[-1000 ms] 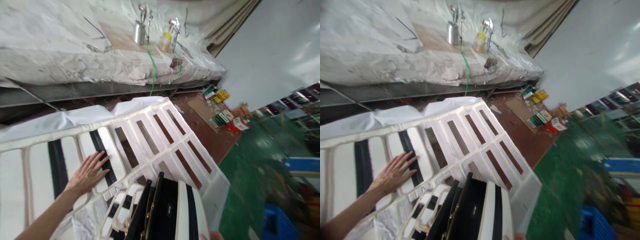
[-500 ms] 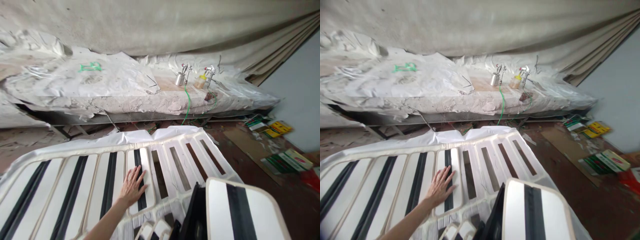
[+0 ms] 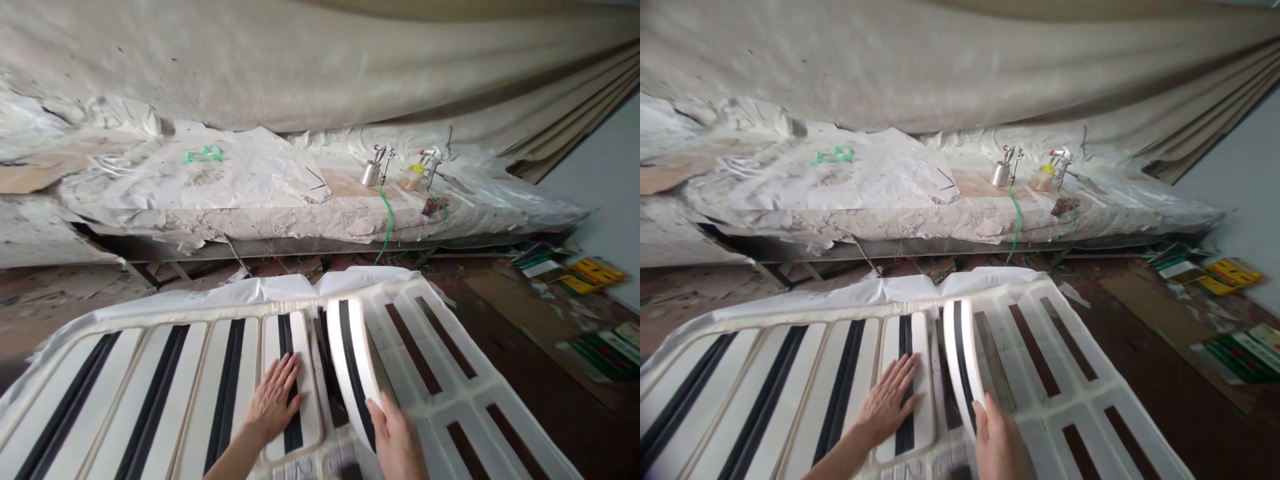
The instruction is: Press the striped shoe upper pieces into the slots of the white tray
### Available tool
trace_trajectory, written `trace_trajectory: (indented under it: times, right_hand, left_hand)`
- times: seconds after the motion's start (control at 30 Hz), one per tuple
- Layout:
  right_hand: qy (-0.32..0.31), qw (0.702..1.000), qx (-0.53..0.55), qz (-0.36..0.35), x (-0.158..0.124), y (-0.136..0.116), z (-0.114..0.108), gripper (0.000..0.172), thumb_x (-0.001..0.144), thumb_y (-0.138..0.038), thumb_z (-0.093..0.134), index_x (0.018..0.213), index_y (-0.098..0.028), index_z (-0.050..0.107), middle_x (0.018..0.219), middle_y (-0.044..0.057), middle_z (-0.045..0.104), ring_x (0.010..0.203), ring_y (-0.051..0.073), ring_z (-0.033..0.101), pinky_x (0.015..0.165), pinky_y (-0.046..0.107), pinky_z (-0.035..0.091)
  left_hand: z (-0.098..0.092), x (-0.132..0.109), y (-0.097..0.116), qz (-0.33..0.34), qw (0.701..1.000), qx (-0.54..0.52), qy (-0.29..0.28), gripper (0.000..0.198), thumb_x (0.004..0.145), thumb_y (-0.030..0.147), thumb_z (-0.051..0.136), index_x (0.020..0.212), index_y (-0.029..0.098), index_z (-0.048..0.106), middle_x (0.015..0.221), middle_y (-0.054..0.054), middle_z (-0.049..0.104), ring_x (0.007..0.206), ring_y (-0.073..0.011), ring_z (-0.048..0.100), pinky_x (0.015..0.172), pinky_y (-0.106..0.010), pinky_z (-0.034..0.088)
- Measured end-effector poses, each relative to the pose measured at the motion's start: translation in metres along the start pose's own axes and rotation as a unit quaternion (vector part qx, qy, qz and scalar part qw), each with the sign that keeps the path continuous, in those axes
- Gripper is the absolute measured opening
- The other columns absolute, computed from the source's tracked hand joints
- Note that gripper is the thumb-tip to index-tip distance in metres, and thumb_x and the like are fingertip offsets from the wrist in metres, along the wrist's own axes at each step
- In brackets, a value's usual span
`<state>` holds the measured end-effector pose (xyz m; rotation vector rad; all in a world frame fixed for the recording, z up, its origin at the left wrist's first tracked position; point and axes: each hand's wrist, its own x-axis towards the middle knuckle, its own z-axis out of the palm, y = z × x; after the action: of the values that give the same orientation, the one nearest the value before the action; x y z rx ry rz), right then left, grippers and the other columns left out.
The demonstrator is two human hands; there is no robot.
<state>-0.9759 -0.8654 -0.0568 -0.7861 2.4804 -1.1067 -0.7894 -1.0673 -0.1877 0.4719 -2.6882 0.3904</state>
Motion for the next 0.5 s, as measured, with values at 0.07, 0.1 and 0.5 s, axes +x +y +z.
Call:
trace_trajectory:
  times: [0.07, 0.1, 0.5]
  right_hand:
    - [-0.046, 0.999, -0.010, 0.020, 0.013, 0.008, 0.017, 0.035, 0.082, -0.059, 0.050, 0.070, -0.027, 0.056, 0.064, 0.009, 0.066, 0.065, 0.028, 0.062, 0.067, 0.039, 0.047]
    - [-0.069, 0.997, 0.003, 0.027, 0.022, 0.012, 0.021, 0.033, 0.080, -0.057, 0.052, 0.066, -0.027, 0.052, 0.062, 0.007, 0.064, 0.065, 0.028, 0.060, 0.068, 0.039, 0.046]
    - [-0.283, 0.921, 0.240, 0.116, 0.100, 0.056, 0.043, 0.039, 0.078, -0.046, 0.062, 0.100, -0.014, 0.067, 0.086, 0.009, 0.076, 0.078, 0.026, 0.071, 0.079, 0.040, 0.054]
  left_hand:
    - [-0.001, 0.002, 0.000, -0.001, 1.000, -0.003, 0.002, 0.069, 0.096, 0.057, 0.048, 0.149, 0.014, 0.043, 0.158, -0.007, 0.038, 0.141, -0.0253, 0.044, 0.108, -0.042, 0.047]
    - [-0.001, 0.003, 0.000, -0.003, 1.000, -0.008, 0.003, 0.068, 0.095, 0.056, 0.048, 0.148, 0.014, 0.044, 0.157, -0.008, 0.039, 0.139, -0.0256, 0.046, 0.107, -0.043, 0.048]
    - [0.028, 0.023, 0.005, -0.071, 0.991, -0.108, 0.016, 0.051, 0.096, 0.042, 0.054, 0.139, 0.014, 0.051, 0.147, -0.008, 0.053, 0.136, -0.0253, 0.048, 0.108, -0.043, 0.047]
